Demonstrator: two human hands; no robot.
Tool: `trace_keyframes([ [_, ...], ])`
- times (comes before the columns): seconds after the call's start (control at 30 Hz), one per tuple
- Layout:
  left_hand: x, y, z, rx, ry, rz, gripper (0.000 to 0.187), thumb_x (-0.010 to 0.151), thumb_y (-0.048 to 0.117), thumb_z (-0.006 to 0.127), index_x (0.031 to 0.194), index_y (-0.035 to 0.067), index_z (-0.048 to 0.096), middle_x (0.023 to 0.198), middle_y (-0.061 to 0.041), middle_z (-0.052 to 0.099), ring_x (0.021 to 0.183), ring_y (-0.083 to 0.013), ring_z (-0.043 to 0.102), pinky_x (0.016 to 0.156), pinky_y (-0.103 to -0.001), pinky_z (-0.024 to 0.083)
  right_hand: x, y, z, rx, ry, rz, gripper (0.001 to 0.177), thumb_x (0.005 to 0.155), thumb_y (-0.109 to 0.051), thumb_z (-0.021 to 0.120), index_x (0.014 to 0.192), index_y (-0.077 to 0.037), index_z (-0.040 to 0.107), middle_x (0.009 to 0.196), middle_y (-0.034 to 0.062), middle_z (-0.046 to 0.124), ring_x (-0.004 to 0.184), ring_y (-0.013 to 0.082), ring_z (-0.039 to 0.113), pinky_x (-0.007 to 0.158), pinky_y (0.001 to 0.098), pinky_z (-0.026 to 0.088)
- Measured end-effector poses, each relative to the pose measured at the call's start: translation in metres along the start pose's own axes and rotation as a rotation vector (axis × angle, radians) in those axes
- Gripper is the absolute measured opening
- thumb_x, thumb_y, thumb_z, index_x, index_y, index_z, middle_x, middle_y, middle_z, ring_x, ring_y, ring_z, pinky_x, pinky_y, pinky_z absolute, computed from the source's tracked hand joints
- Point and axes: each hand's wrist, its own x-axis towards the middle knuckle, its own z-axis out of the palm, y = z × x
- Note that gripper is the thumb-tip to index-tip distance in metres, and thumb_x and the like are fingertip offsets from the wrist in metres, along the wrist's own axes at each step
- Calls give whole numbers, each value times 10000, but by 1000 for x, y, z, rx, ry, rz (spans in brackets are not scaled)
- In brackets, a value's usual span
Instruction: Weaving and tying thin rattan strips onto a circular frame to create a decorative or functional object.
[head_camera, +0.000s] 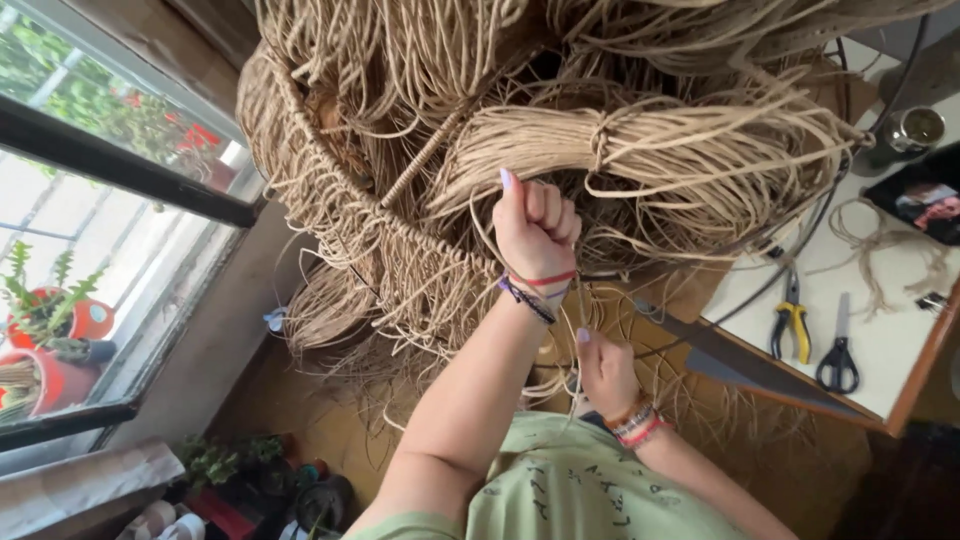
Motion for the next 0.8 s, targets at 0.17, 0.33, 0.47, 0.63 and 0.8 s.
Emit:
trace_keyframes([
  [0.17,-3,2,6,6,72,33,611,1055,518,409,558,232,199,540,73,83,412,-66,73,349,-184,90,-1,-9,-4,-51,-54,-64,559,1095,-236,393,554,-103,443,413,114,423,375,242,449,433,303,416],
  [0.33,1,1,-2,2,106,97,609,1058,529,414,570,231,204,545,70,90,411,-76,85,344,-195,92,0,-19,-13,-52,-111,-83,547,1085,-217,389,554,-101,443,400,92,435,372,242,490,424,286,421],
  [0.47,-5,-1,-11,-9,-83,150,586,1091,464,366,581,220,209,549,59,111,416,-80,118,353,-182,125,7,-34,-27,12,-213,19,546,1073,-270,427,565,-83,505,430,122,481,426,214,485,467,333,445],
  [0.63,-59,41,-34,493,-530,326,542,1065,359,335,596,116,454,609,-86,462,600,-252,500,559,-329,413,10,4,-17,462,-440,183,540,1096,-266,374,632,-87,583,460,12,500,483,99,479,500,239,425],
  [0.8,-135,85,-30,545,-659,-66,317,1049,245,478,956,27,689,1052,-185,676,1234,-326,570,1051,-493,444,41,-30,-23,1183,-644,386,549,993,-391,555,1353,23,552,1013,165,690,767,198,671,716,369,542],
])
